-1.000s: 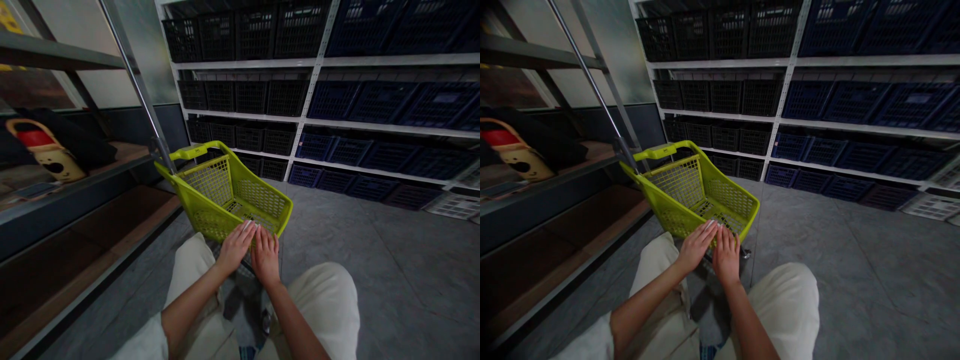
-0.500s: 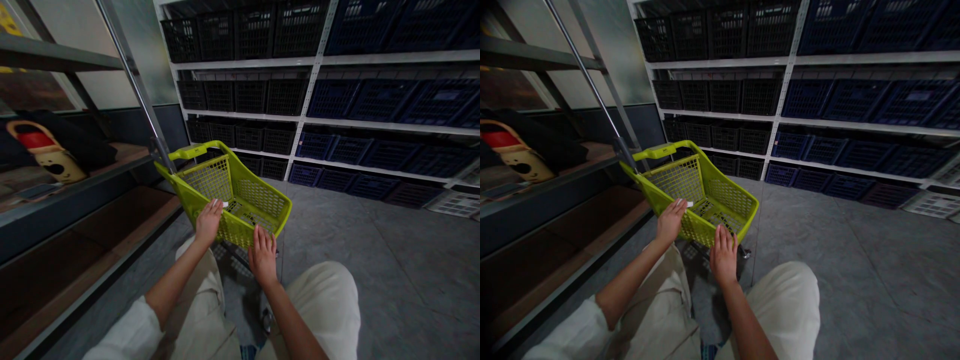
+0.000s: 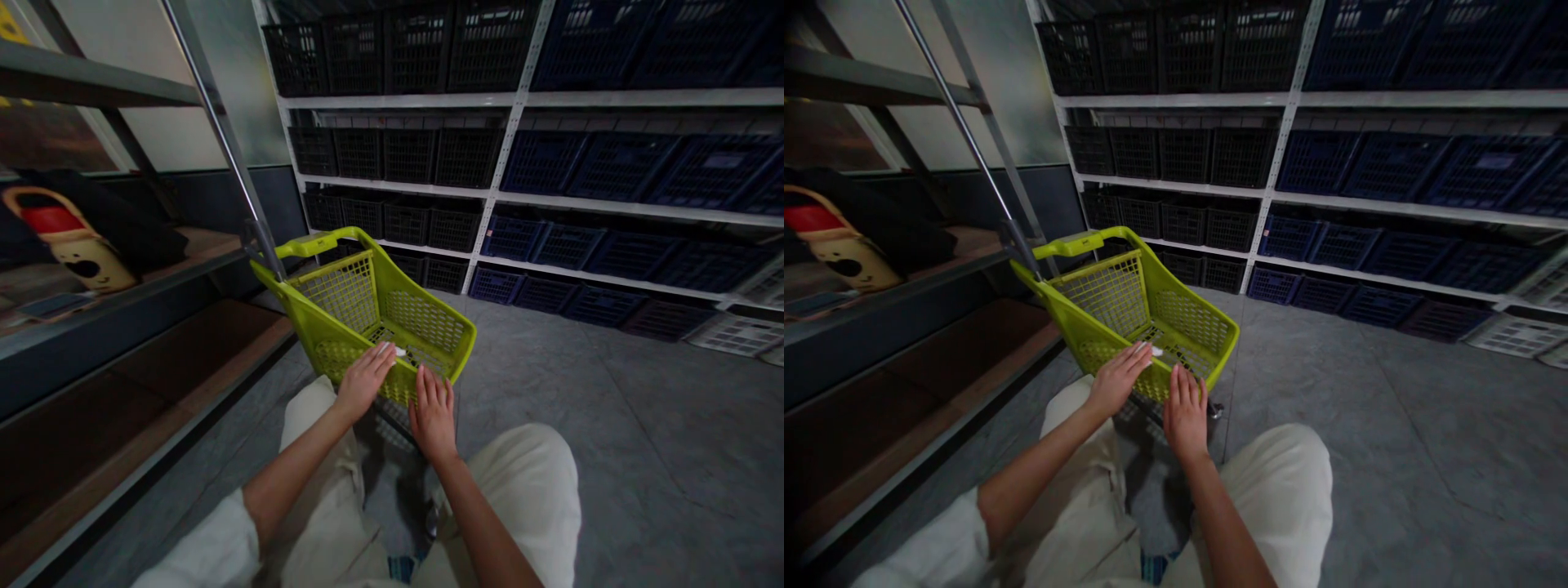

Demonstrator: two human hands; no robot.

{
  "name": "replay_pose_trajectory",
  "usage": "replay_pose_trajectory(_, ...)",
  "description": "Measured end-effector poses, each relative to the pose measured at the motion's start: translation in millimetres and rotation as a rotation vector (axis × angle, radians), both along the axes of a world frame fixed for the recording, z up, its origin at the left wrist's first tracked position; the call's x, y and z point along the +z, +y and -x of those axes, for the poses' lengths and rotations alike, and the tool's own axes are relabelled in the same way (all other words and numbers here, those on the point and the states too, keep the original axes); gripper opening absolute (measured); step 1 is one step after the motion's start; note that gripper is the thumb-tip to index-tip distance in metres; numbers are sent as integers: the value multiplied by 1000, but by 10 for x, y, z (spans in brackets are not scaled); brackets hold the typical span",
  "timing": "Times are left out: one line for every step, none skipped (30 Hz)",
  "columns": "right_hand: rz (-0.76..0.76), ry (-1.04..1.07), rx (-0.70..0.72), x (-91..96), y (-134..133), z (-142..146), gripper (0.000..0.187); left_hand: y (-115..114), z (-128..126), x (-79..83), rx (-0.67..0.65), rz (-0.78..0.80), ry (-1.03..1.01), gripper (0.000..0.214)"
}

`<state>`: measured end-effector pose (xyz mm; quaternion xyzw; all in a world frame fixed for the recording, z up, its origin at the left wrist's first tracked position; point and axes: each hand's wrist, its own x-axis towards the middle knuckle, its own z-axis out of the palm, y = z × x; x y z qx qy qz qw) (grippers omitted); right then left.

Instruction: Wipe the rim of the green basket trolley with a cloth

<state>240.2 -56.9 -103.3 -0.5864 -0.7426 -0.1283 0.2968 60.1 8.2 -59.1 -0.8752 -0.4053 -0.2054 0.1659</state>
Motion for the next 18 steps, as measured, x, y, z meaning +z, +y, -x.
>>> replay_pose_trajectory(7, 1, 2, 7, -1, 6, 72, 77, 109, 54, 34, 27, 1, 52)
replay_pose_trajectory(11, 5, 3, 12, -1, 14, 73, 155, 221, 112, 69, 56, 0, 53)
replay_pose_trajectory(14, 9, 3, 16, 0, 23, 73, 232, 333, 172, 112, 77, -10, 54)
replay_pose_trajectory(16, 14, 2, 18, 1, 33, 73, 304, 440, 229, 151, 81, -25, 54)
replay_pose_trajectory(17, 18, 3, 19, 0, 43, 74, 369, 538, 281, 187, 78, -42, 53)
replay_pose_trajectory(18, 21, 6, 18, -1, 54, 74, 421, 619, 322, 227, 71, -64, 53)
replay_pose_trajectory(18, 23, 10, 18, -3, 67, 74, 458, 678, 351, 261, 61, -87, 53)
replay_pose_trajectory(18, 25, 13, 18, -6, 82, 74, 475, 708, 364, 291, 53, -108, 54)
replay_pose_trajectory(18, 26, 14, 19, -9, 99, 75, 468, 704, 360, 313, 48, -125, 55)
replay_pose_trajectory(16, 31, 11, 20, -13, 118, 76, 436, 665, 339, 324, 45, -138, 56)
replay_pose_trajectory(13, 39, 3, 21, -16, 140, 76, 379, 591, 303, 325, 45, -145, 57)
replay_pose_trajectory(9, 49, -9, 22, -18, 161, 76, 298, 486, 254, 316, 47, -148, 59)
replay_pose_trajectory(5, 59, -21, 22, -20, 182, 76, 199, 359, 195, 299, 52, -147, 59)
replay_pose_trajectory(1, 69, -33, 21, -20, 202, 75, 88, 216, 131, 276, 56, -144, 60)
replay_pose_trajectory(-2, 77, -44, 18, -21, 217, 73, -28, 68, 67, 246, 61, -140, 61)
replay_pose_trajectory(-3, 82, -53, 14, -20, 228, 72, -142, -76, 6, 210, 67, -134, 63)
replay_pose_trajectory(-3, 82, -59, 9, -19, 233, 70, -245, -209, -46, 165, 70, -134, 62)
replay_pose_trajectory(-3, 80, -64, 4, -18, 231, 68, -332, -323, -89, 126, 74, -136, 61)
